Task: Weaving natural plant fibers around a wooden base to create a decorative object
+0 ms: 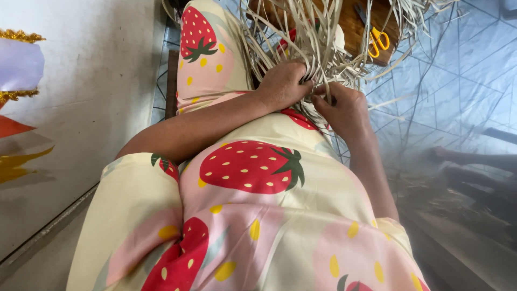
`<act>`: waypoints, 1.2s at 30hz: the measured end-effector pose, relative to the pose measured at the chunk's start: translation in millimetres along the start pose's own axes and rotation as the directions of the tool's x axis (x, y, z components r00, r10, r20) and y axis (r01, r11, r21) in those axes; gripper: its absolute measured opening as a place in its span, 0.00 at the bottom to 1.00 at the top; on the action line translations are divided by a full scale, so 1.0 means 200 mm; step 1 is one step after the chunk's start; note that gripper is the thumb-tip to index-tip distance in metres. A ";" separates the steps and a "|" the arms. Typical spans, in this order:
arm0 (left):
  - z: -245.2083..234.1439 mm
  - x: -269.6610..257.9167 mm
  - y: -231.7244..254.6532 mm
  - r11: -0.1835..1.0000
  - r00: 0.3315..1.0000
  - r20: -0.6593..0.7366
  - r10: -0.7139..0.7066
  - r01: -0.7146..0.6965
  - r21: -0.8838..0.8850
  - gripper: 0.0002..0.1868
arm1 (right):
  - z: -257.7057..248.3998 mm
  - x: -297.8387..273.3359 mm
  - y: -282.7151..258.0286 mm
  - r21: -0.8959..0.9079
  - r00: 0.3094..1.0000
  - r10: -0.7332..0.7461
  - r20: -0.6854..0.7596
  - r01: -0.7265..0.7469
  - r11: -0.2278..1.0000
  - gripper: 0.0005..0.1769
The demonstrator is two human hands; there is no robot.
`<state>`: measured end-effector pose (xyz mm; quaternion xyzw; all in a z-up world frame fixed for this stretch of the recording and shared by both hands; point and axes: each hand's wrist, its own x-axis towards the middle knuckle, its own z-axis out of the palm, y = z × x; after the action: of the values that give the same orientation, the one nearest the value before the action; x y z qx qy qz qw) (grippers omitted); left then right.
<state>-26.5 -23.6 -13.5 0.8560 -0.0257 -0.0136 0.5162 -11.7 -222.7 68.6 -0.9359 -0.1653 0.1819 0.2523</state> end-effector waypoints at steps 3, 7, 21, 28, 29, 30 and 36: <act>-0.13 -0.02 0.15 0.998 0.981 0.185 -0.063 0.062 0.012 0.23 | -0.04 -0.01 0.07 -0.209 0.979 -0.200 -0.030 0.190 0.959 0.10; -0.05 0.02 0.10 0.989 0.938 0.317 -0.142 0.119 0.091 0.23 | -0.22 -0.01 -0.10 -0.287 0.920 -0.390 -0.022 0.368 0.884 0.15; -0.01 -0.05 0.03 0.917 0.990 0.007 0.138 -0.130 0.376 0.21 | -0.29 0.17 -0.02 -0.361 0.849 -0.462 -0.256 0.359 0.861 0.21; -0.13 -0.06 0.03 0.999 0.999 -0.034 -0.006 0.007 0.034 0.07 | -0.35 0.03 -0.16 0.825 0.985 -0.131 0.113 -0.020 0.565 0.16; -0.11 -0.06 0.01 0.997 0.998 -0.058 -0.036 0.039 0.063 0.07 | -0.29 0.06 -0.15 0.682 0.996 -0.039 0.082 -0.028 0.731 0.14; -0.10 -0.07 -0.02 0.993 0.994 -0.083 -0.065 0.072 0.091 0.08 | -0.22 0.10 -0.14 0.506 0.998 0.048 0.033 -0.058 0.861 0.12; -0.14 -0.11 -0.01 0.998 0.998 -0.056 0.023 -0.020 0.057 0.17 | -0.10 0.14 -0.20 0.288 0.965 -0.238 -0.109 0.260 0.921 0.08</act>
<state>-47.8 3.5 -2.1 0.8699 -0.0207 0.0170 0.4925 11.8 -187.7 97.9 -0.8639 -0.2443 0.1375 0.4183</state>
